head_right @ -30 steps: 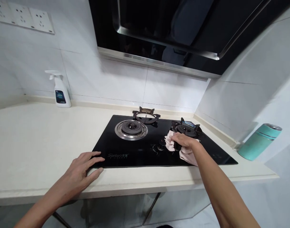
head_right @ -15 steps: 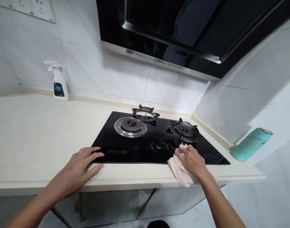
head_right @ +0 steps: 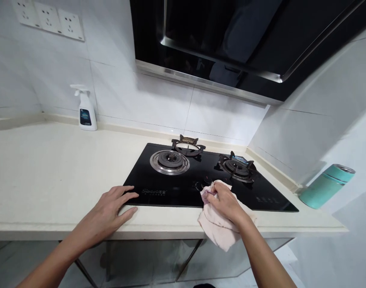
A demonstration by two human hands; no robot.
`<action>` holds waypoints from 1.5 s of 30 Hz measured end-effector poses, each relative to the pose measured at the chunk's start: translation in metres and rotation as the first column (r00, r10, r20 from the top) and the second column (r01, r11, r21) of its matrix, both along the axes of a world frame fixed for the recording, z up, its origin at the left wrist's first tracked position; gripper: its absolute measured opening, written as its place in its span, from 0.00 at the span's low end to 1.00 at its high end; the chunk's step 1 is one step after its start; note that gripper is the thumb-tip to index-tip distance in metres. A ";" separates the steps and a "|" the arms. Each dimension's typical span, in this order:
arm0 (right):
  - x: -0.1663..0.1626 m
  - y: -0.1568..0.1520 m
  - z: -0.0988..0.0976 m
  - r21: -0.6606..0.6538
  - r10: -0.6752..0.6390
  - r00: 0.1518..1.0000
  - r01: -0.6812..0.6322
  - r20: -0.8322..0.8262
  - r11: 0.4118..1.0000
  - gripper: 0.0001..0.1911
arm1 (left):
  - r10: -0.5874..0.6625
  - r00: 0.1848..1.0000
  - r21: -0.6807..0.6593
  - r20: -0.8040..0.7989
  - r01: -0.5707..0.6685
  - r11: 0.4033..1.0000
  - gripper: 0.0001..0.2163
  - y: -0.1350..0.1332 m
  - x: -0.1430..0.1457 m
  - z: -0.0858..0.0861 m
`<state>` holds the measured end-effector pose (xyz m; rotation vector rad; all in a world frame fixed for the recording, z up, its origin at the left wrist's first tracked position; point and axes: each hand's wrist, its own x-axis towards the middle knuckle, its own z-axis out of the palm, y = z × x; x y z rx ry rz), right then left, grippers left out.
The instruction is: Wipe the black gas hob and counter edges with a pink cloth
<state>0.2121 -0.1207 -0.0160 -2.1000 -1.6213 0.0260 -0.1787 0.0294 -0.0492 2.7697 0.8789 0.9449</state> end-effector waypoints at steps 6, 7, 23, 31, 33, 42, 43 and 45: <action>-0.002 -0.013 -0.004 0.035 0.047 0.991 -0.052 0.125 0.998 0.09 | 0.011 1.000 -0.009 0.013 -0.011 1.000 0.17 -0.001 0.001 0.000; -0.005 -0.017 -0.006 0.049 0.049 0.989 -0.057 0.143 0.997 0.08 | 0.012 1.000 -0.008 0.014 -0.012 1.000 0.16 -0.001 0.001 0.000; -0.092 0.092 0.009 -0.125 0.113 0.989 -0.101 0.099 0.987 0.07 | -0.006 1.000 -0.006 -0.003 0.006 1.000 0.16 0.002 -0.001 -0.003; -0.071 0.146 0.015 -0.147 -0.226 0.968 0.241 0.111 0.959 0.23 | -0.011 1.000 -0.029 -0.018 0.010 1.000 0.15 -0.002 0.000 0.002; -0.082 0.142 0.013 -0.158 -0.210 0.971 0.226 0.113 0.961 0.25 | -0.009 1.000 -0.022 -0.009 0.009 1.000 0.15 -0.003 0.000 0.002; -0.182 0.087 0.011 -0.144 0.232 0.969 -0.217 0.092 0.965 0.32 | -0.021 0.999 0.024 0.033 0.020 1.000 0.14 0.004 0.001 -0.004; -0.185 0.082 0.013 -0.133 0.317 0.945 -0.305 0.085 0.943 0.32 | -0.031 0.999 0.025 0.033 0.030 0.999 0.14 0.005 0.001 -0.005; -0.180 0.071 0.017 -0.155 0.453 0.889 -0.438 0.075 0.886 0.36 | -0.052 0.998 0.027 0.028 0.051 0.998 0.15 0.007 0.000 -0.005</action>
